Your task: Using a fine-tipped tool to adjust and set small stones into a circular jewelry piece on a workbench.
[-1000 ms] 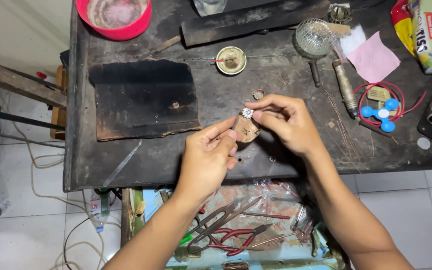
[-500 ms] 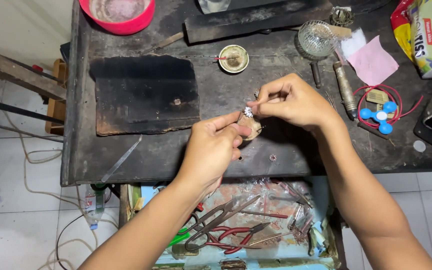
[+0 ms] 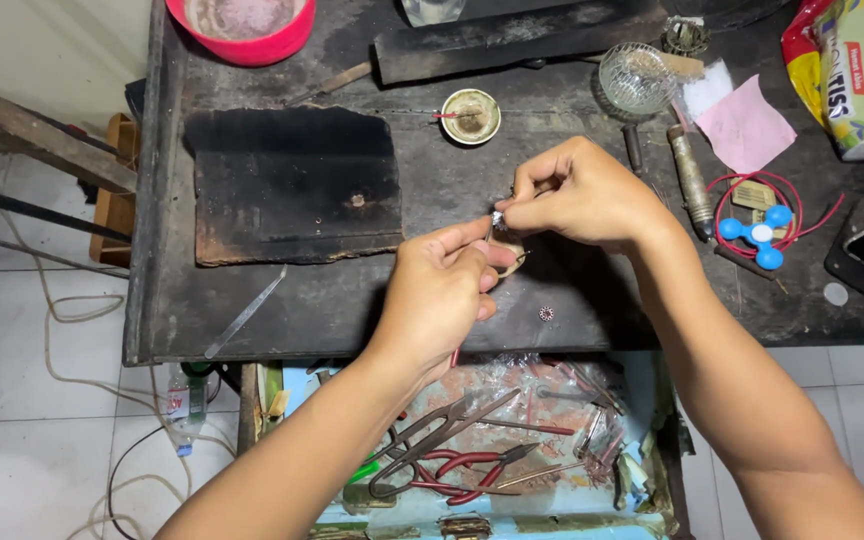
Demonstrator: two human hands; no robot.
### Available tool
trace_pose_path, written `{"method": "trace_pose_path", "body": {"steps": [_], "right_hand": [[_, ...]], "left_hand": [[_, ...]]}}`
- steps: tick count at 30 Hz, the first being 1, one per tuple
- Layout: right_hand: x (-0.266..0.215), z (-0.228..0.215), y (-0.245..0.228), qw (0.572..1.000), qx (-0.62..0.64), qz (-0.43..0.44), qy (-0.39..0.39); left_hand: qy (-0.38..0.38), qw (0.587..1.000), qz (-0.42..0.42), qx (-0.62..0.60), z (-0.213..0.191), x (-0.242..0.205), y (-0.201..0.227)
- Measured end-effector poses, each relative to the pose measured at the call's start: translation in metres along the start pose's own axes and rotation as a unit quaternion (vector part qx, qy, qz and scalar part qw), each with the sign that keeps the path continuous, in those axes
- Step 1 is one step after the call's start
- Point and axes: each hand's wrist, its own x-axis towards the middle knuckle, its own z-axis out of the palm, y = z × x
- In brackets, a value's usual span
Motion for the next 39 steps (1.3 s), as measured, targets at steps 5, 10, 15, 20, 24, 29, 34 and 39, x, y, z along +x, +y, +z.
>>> {"method": "trace_pose_path", "body": {"steps": [5, 10, 15, 20, 24, 29, 34, 39], "right_hand": [[0.003, 0.003, 0.002, 0.999, -0.029, -0.003, 0.015], [0.0, 0.005, -0.005, 0.997, -0.061, 0.016, 0.036], [0.002, 0.006, -0.001, 0.995, -0.088, 0.025, 0.047], [0.003, 0.006, 0.003, 0.994, -0.086, 0.034, 0.05], [0.005, 0.005, 0.008, 0.995, -0.075, 0.033, 0.053], [0.005, 0.007, 0.009, 0.996, -0.067, 0.03, 0.055], [0.003, 0.008, 0.007, 0.996, -0.065, 0.014, 0.059], [0.002, 0.01, 0.003, 0.996, -0.048, 0.032, 0.062]], "left_hand": [[-0.009, 1.0, 0.007, 0.007, -0.004, 0.009, -0.006], [-0.008, 1.0, 0.009, 0.022, -0.003, 0.01, -0.003], [-0.006, 0.999, 0.004, 0.04, -0.003, 0.014, -0.004], [-0.006, 0.999, 0.026, 0.047, -0.004, 0.022, -0.014], [-0.011, 0.997, 0.023, 0.07, -0.005, 0.019, -0.007], [-0.013, 0.996, 0.02, 0.08, -0.006, 0.015, -0.001], [-0.014, 0.994, 0.035, 0.1, -0.005, 0.02, -0.005], [-0.006, 0.989, 0.044, 0.144, -0.008, 0.02, -0.005]]}}
